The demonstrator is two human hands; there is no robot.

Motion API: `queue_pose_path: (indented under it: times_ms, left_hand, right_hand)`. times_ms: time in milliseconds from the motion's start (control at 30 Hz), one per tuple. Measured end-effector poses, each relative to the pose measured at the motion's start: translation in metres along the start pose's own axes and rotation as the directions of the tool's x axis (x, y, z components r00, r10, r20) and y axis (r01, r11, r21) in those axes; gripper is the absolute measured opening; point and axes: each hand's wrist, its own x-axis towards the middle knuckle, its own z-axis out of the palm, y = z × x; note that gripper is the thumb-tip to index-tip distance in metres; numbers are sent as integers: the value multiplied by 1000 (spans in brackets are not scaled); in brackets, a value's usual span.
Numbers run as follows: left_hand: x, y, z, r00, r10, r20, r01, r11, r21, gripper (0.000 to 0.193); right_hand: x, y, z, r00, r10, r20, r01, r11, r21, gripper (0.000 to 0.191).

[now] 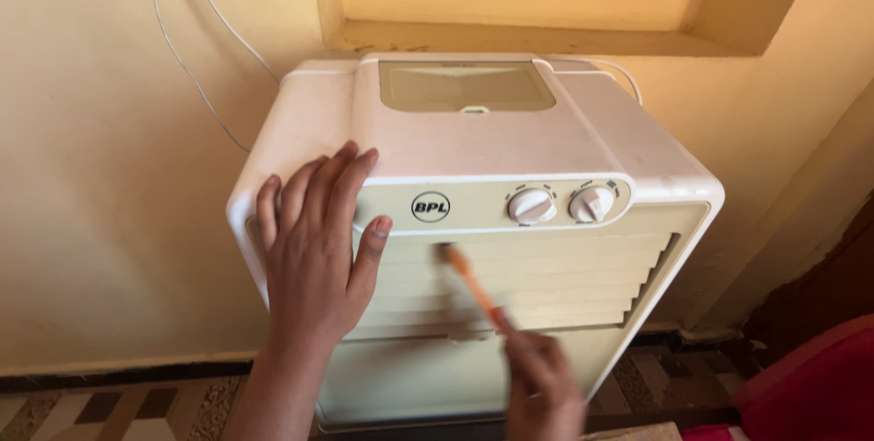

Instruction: The person cleans a white BPL air cooler with an orange toothbrush, brushing the front louvers, control panel, top lid, and the open water-inlet compartment. They then lift a circuit board from a shelf, place it on the cooler, and brush dust off the board on the bed.

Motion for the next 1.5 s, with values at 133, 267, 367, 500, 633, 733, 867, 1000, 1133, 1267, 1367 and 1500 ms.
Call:
queue_pose_path:
  times_ms: [133, 267, 367, 500, 633, 733, 867, 1000, 1133, 1267, 1367, 1500]
  left_hand:
    - [-3, -2, 4, 1000, -5, -11, 5, 1000, 13, 52]
    - [-4, -3, 8, 1000, -1, -31, 2, 1000, 30, 51]
    - [-4, -2, 7, 1000, -9, -27, 9, 1000, 13, 52]
    - [-4, -1, 4, 1000, 6, -15, -5, 999, 41, 56]
    - [-6, -4, 5, 1000, 22, -16, -21, 999, 41, 57]
    - [-8, -4, 9, 999, 18, -30, -17, 999, 49, 57]
    - [-8, -5, 12, 999, 6, -37, -4, 999, 47, 56]
    - [-7, -3, 11, 999, 16, -50, -13, 999, 52, 57]
    - [-8, -4, 9, 998, 39, -41, -36, 998, 53, 57]
    - [-11, -8, 11, 997, 57, -42, -54, 997, 61, 56]
    - [-13, -11, 16, 998, 47, -32, -46, 997, 59, 55]
    - [-12, -14, 23, 998, 48, -48, -42, 991, 125, 54]
  right_hand:
    - [29, 34, -48, 935, -289, -206, 355, 768, 533, 33]
    - [24, 29, -71, 990, 118, -73, -125, 987, -102, 39]
    - [22, -3, -44, 998, 50, -28, -53, 995, -89, 39]
    - [20, -45, -10, 990, -104, 94, 116, 983, -144, 41]
    - [26, -41, -14, 988, -93, 122, 109, 986, -125, 43]
    - [38, -12, -46, 986, -160, -39, 152, 977, -148, 38]
    - [47, 12, -84, 986, -50, -158, 34, 994, -102, 30]
    - [48, 1, -74, 993, -78, -89, 54, 967, -249, 33]
    - [48, -25, -28, 929, -363, 72, 368, 891, -265, 41]
    - [52, -36, -10, 896, -415, 158, 445, 839, -313, 43]
    - [59, -30, -31, 887, -429, 169, 462, 819, -341, 35]
    - [61, -26, -59, 903, -406, 143, 429, 820, -379, 30]
